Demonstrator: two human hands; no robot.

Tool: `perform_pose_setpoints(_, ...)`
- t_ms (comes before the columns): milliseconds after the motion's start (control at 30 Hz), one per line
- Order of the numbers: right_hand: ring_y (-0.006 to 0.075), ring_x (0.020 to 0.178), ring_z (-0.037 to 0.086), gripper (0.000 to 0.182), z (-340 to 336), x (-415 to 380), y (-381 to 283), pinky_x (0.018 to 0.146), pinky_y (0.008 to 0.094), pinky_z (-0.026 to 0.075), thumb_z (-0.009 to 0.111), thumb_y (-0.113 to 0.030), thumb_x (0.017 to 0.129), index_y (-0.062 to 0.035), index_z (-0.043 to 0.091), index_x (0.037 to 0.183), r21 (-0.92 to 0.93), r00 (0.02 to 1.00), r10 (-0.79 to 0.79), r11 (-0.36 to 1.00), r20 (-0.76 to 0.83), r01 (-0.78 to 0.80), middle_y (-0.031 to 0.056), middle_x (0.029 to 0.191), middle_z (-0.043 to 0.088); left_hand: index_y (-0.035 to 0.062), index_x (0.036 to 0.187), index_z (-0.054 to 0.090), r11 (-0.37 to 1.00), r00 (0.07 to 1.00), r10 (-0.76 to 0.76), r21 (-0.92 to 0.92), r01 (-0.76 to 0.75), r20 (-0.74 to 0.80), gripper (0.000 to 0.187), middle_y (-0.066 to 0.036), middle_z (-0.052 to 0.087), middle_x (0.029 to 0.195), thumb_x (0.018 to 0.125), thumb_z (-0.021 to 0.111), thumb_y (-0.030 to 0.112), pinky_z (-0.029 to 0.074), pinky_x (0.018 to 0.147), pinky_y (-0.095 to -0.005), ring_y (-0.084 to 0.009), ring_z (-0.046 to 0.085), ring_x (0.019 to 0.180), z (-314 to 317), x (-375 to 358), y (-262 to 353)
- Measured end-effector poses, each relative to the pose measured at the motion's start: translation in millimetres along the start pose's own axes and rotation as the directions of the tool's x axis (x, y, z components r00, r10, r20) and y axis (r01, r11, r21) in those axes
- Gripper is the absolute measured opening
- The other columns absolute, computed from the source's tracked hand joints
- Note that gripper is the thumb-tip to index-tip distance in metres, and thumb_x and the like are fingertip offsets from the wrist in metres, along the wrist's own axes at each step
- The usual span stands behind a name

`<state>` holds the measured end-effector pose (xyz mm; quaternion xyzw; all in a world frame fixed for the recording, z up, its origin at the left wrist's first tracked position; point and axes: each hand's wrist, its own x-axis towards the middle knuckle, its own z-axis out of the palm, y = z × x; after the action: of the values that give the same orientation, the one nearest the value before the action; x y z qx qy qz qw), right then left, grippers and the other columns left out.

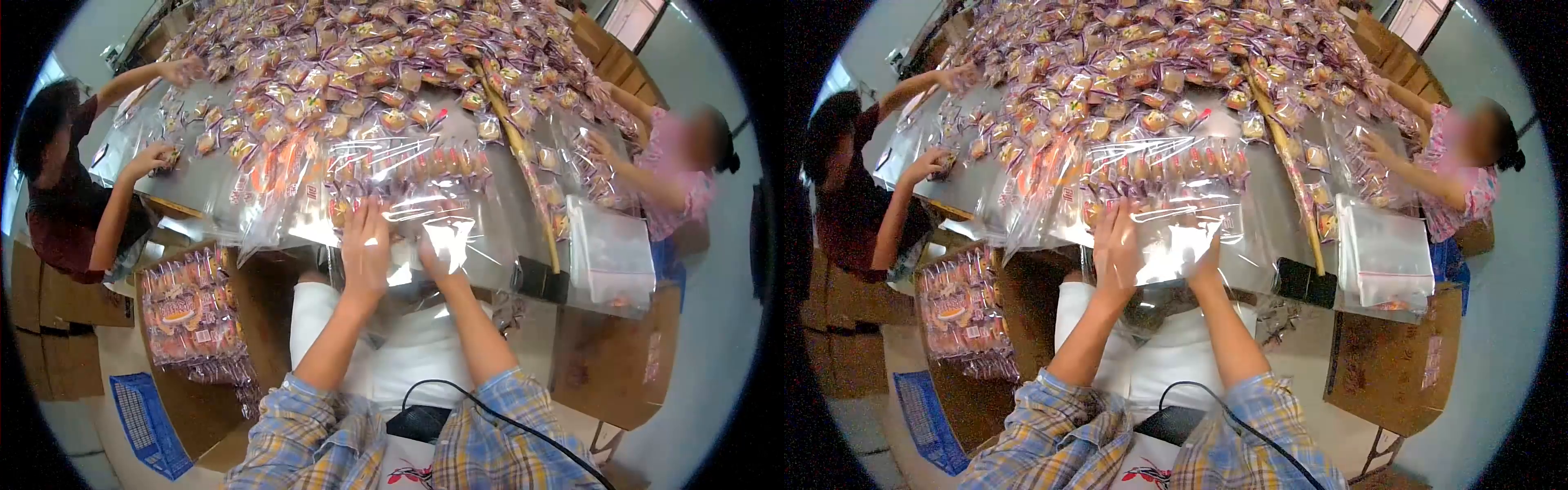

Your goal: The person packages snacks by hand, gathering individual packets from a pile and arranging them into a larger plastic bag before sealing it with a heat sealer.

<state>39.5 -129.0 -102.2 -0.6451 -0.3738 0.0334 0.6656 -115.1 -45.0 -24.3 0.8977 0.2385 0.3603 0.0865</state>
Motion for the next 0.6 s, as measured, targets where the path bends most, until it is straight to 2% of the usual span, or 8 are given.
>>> perform_pose_setpoints(67,0.0446,0.136,0.049,0.055,-6,-6,14,0.114,0.0527,0.041,0.070,-0.012,0.080,-0.0095,0.064,0.134,-0.035,0.996,-0.007,0.999,0.089,0.010,0.0210,0.144,0.057,-0.0072,0.131,0.064,0.989,0.999,0.001,0.151,0.005,-0.041,0.047,-0.025,0.059,0.146,0.085,0.063,0.003,0.031,0.123,-0.0549,-0.0429,0.054,0.136,6,2,6)
perform_pose_setpoints(100,0.0450,0.137,0.048,0.055,-9,-6,13,0.115,0.0532,0.041,0.071,-0.012,0.078,-0.0106,0.066,0.133,-0.114,0.990,-0.051,0.991,0.133,0.067,0.0208,0.144,0.057,-0.0056,0.128,0.067,0.988,0.999,-0.006,0.153,0.014,-0.054,0.043,-0.025,0.060,0.145,0.086,0.066,0.004,0.032,0.122,-0.0546,-0.0422,0.052,0.138,2,3,10)
perform_pose_setpoints(133,0.0461,0.136,0.048,0.058,-12,1,-16,0.115,0.0532,0.041,0.071,-0.014,0.077,-0.0105,0.065,0.135,-0.327,0.965,-0.159,0.919,0.208,0.222,0.0237,0.145,0.055,-0.0048,0.127,0.068,0.990,0.997,-0.037,0.137,0.045,-0.061,0.042,-0.025,0.060,0.145,0.087,0.066,0.005,0.032,0.122,-0.0550,-0.0418,0.052,0.139,0,3,13)
perform_pose_setpoints(167,0.0472,0.135,0.048,0.061,-15,9,-47,0.115,0.0532,0.041,0.072,-0.015,0.076,-0.0104,0.064,0.137,-0.504,0.923,-0.264,0.778,0.279,0.375,0.0267,0.145,0.053,-0.0040,0.125,0.069,0.990,0.996,-0.066,0.121,0.074,-0.065,0.040,-0.024,0.061,0.145,0.087,0.067,0.007,0.032,0.122,-0.0553,-0.0413,0.051,0.139,-1,3,15)
perform_pose_setpoints(200,0.0482,0.135,0.048,0.061,-11,6,-52,0.115,0.0537,0.042,0.074,-0.018,0.078,-0.0135,0.064,0.138,-0.442,0.968,-0.197,0.863,0.153,0.246,0.0302,0.142,0.053,-0.0032,0.124,0.070,0.989,0.993,-0.093,0.106,0.100,-0.066,0.038,-0.023,0.061,0.145,0.088,0.068,0.008,0.032,0.122,-0.0556,-0.0409,0.050,0.140,-2,2,15)
perform_pose_setpoints(333,0.0497,0.132,0.048,0.057,-9,6,-41,0.114,0.0560,0.041,0.077,-0.020,0.081,-0.0176,0.065,0.137,-0.462,0.967,-0.121,0.860,0.225,0.215,0.0298,0.137,0.054,0.0005,0.123,0.071,0.979,1.000,0.013,0.203,-0.009,-0.018,0.038,-0.016,0.064,0.143,0.088,0.069,0.014,0.029,0.123,-0.0581,-0.0384,0.050,0.140,4,-2,4)
perform_pose_setpoints(500,0.0484,0.124,0.052,0.058,-8,6,-37,0.110,0.0572,0.043,0.078,-0.016,0.082,-0.0164,0.064,0.138,-0.485,0.955,-0.214,0.825,0.208,0.290,0.0245,0.132,0.055,0.0051,0.124,0.071,0.998,0.999,0.038,0.051,-0.037,-0.019,0.037,-0.014,0.070,0.133,0.087,0.069,0.012,0.023,0.124,-0.0643,-0.0361,0.056,0.134,-1,7,8)
perform_pose_setpoints(600,0.0490,0.124,0.053,0.067,-10,4,-50,0.111,0.0568,0.042,0.079,-0.016,0.080,-0.0126,0.057,0.144,-0.491,0.949,-0.254,0.813,0.186,0.313,0.0242,0.141,0.052,0.0047,0.123,0.071,0.986,0.993,-0.067,-0.162,0.051,-0.095,0.035,-0.015,0.073,0.125,0.088,0.066,0.008,0.031,0.120,-0.0606,-0.0346,0.062,0.125,13,12,4)
